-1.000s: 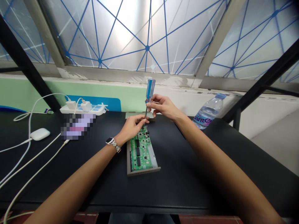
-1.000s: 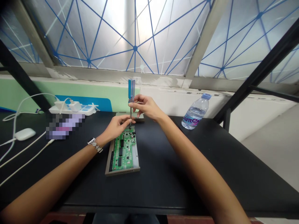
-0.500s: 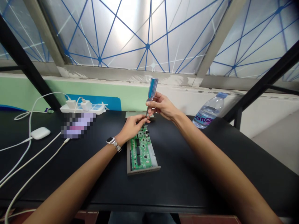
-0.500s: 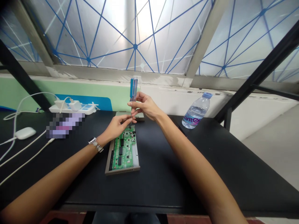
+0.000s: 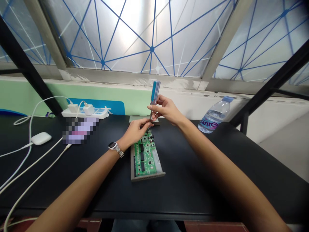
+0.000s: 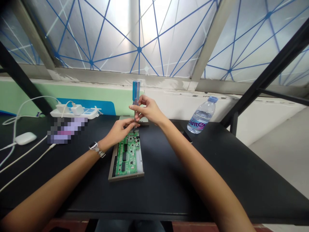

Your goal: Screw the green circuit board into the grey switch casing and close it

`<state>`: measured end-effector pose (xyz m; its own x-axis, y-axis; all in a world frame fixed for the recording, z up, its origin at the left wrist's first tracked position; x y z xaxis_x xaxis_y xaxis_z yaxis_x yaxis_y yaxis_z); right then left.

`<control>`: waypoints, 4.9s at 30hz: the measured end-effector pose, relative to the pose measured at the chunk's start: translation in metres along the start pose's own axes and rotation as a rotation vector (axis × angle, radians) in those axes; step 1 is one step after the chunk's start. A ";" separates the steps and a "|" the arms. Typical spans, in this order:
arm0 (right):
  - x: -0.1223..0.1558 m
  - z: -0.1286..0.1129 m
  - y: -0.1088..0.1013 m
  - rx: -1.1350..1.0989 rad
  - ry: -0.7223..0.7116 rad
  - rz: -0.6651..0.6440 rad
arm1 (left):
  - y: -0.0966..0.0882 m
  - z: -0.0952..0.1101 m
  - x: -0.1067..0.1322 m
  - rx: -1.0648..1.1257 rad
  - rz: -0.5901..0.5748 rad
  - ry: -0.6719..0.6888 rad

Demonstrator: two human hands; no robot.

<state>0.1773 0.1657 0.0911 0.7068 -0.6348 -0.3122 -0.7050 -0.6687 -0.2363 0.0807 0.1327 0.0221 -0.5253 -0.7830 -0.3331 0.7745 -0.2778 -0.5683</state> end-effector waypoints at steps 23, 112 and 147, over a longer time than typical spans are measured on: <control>-0.001 0.001 0.044 -0.019 -0.059 -0.009 | -0.048 -0.004 0.028 0.035 -0.331 -0.197; 0.014 -0.035 0.016 0.142 -0.172 0.115 | -0.029 -0.016 0.021 -0.384 -0.296 -0.267; 0.011 -0.017 0.020 0.249 -0.105 0.171 | 0.002 -0.042 0.036 0.127 -0.303 -0.574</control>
<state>0.1719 0.1392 0.0984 0.5758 -0.6778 -0.4572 -0.8151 -0.4323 -0.3857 0.0483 0.1271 -0.0229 -0.4824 -0.8224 0.3016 0.6761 -0.5685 -0.4688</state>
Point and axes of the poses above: each hand's wrist, its own x-axis away from the middle knuckle, its own y-axis out of the palm, z = x × y, the point moved 10 cm from there along -x, towards the middle knuckle, and after that the axes turned 15 degrees about -z, right-handed, at the moved point
